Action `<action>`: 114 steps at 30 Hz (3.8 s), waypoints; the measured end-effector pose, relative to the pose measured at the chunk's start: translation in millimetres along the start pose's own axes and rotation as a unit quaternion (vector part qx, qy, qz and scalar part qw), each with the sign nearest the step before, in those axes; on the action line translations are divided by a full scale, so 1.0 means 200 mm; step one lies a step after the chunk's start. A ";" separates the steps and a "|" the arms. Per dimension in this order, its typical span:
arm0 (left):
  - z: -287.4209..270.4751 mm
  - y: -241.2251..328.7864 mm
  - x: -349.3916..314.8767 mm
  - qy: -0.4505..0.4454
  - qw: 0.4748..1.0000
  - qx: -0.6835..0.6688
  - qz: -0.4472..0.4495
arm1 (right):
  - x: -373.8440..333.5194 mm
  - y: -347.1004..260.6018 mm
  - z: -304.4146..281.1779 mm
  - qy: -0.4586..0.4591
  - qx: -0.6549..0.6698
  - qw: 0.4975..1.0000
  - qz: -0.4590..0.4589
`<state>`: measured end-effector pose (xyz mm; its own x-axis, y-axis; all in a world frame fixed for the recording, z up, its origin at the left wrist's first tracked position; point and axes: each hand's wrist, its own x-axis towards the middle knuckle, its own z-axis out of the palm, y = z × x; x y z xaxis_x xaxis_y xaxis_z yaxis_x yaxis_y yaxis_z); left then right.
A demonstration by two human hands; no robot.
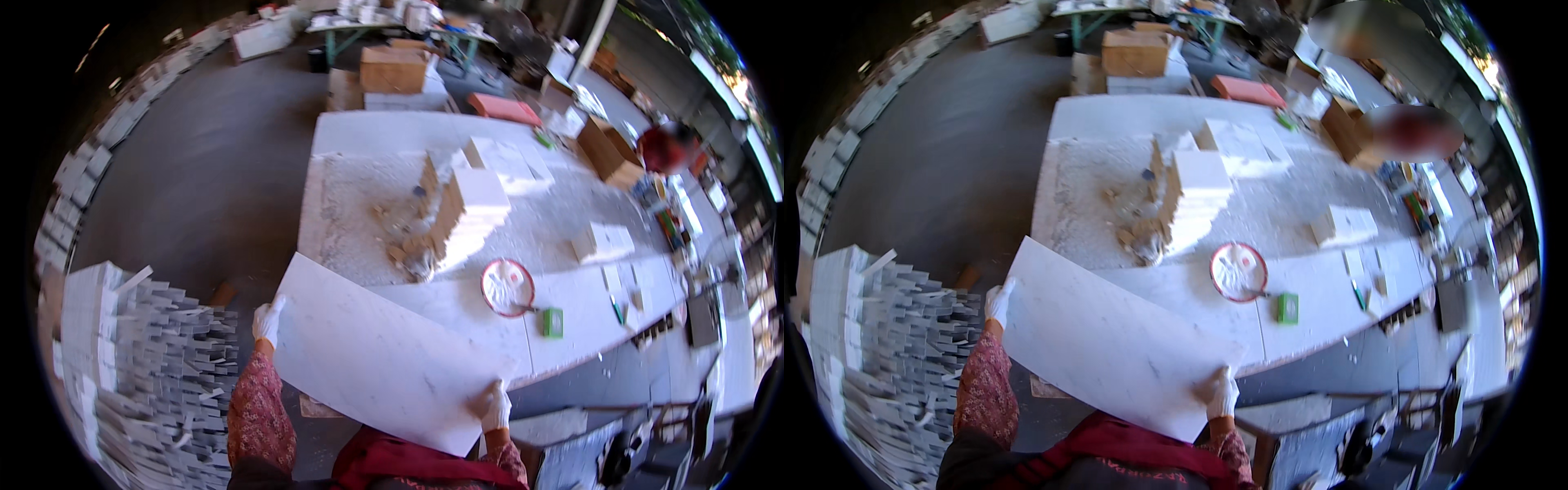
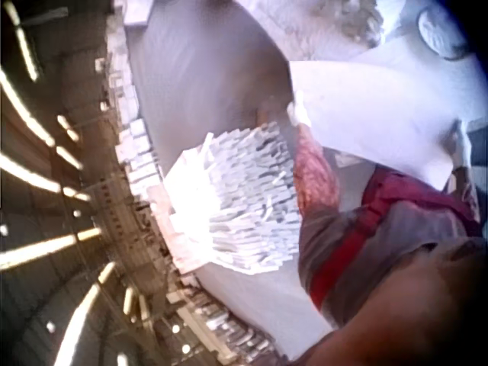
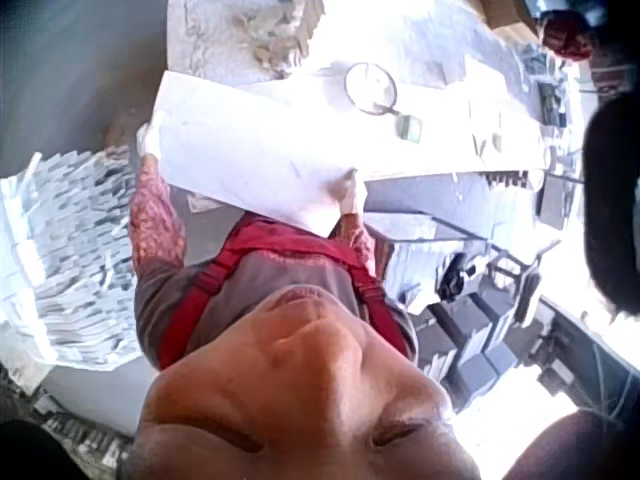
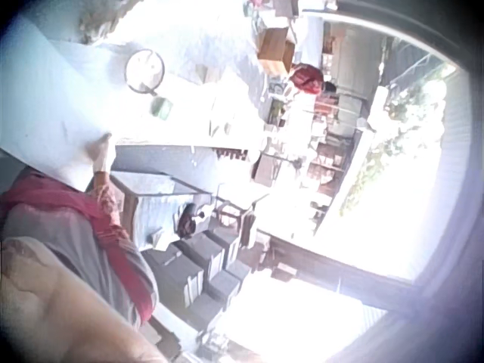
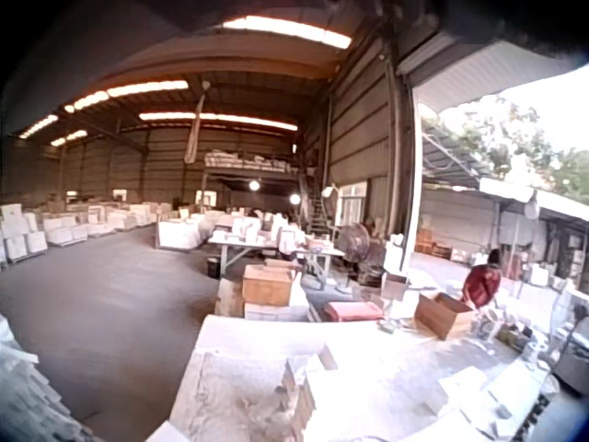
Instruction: The person scrubs a large white rectangular tile with a green sponge and white powder from a red bowl. They repeatedly pick up tiles, scrub them, and place them into a stack. The person also uses a small tool to scrape the tile surface. The task is performed in a workshop environment with stacks of similar tiles visible.
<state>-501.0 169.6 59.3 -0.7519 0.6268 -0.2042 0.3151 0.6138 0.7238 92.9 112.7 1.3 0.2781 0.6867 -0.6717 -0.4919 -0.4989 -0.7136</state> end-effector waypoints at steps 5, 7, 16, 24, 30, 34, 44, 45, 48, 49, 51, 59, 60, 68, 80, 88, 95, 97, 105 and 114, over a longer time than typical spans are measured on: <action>0.14 0.04 0.18 -0.038 0.995 -0.042 0.078 | -0.08 0.13 0.04 0.108 0.068 0.988 0.089; 0.18 0.02 0.26 0.002 0.993 0.039 0.109 | -0.12 0.10 0.10 0.173 0.011 0.975 0.136; 0.06 0.38 -0.07 0.139 0.923 0.256 0.252 | -0.16 -0.19 -0.04 0.159 -0.587 0.751 -0.258; 0.45 0.16 -1.41 0.167 0.938 0.233 0.193 | 0.47 -1.04 0.28 0.106 -0.602 0.557 -0.562; 0.78 -0.04 -2.40 -0.064 0.972 -0.116 -0.193 | 0.77 -1.07 0.41 -0.022 -0.796 0.428 -0.428; 0.91 -0.23 -2.54 -0.139 0.908 -0.355 -0.176 | 0.65 -1.12 0.41 -0.010 -0.786 0.392 -0.478; 0.63 -0.32 -2.48 0.027 0.928 -0.293 -0.228 | 0.31 -0.60 -0.17 -0.356 -0.520 0.702 -0.331; 0.60 -0.36 -2.47 0.052 0.939 -0.265 -0.213 | 0.30 -0.50 -0.20 -0.355 -0.540 0.692 -0.323; 0.54 -0.44 -2.45 0.145 0.949 -0.188 -0.209 | 0.13 -0.36 -0.19 -0.391 -0.524 0.693 -0.304; 0.55 -0.43 -2.46 0.194 0.937 -0.169 -0.237 | 0.11 -0.31 -0.19 -0.410 -0.504 0.685 -0.330; 0.60 -0.40 -2.50 0.279 0.885 -0.237 -0.287 | 0.10 -0.28 -0.20 -0.443 -0.492 0.642 -0.386; 1.00 -0.31 -2.70 0.042 0.631 -0.724 -0.276 | 0.04 -0.20 -0.31 -0.452 -0.502 0.561 -0.478; 1.06 -0.26 -2.68 0.039 0.623 -0.722 -0.299 | 0.04 -0.19 -0.29 -0.454 -0.482 0.569 -0.488; 1.17 0.01 -2.63 0.043 0.541 -0.795 -0.272 | 0.04 -0.15 -0.33 -0.429 -0.486 0.554 -0.523; 1.19 -0.03 -2.63 0.062 0.557 -0.784 -0.266 | 0.01 -0.13 -0.44 -0.389 -0.502 0.515 -0.576; 1.19 -0.01 -2.61 0.075 0.540 -0.786 -0.291 | 0.03 -0.14 -0.48 -0.387 -0.508 0.507 -0.579; 1.19 -0.05 -2.62 0.069 0.537 -0.796 -0.271 | 0.07 -0.16 -0.71 -0.489 -0.524 0.450 -0.533; 1.17 -0.03 -2.62 0.075 0.529 -0.795 -0.288 | 0.11 -0.18 -0.78 -0.504 -0.495 0.497 -0.504; 1.18 -0.07 -2.60 0.032 0.546 -0.786 -0.288 | -0.01 -0.22 -0.28 -0.454 -0.493 0.550 -0.498; 1.15 -0.05 -2.62 0.025 0.558 -0.782 -0.278 | 0.01 -0.24 -0.64 -0.511 -0.470 0.636 -0.338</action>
<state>22.5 -54.2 6.2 -0.5100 0.5096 -0.6930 -0.8350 -0.4868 0.2565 222.8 68.9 8.4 -0.7532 0.6577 -0.0115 0.2991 0.3267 -0.8965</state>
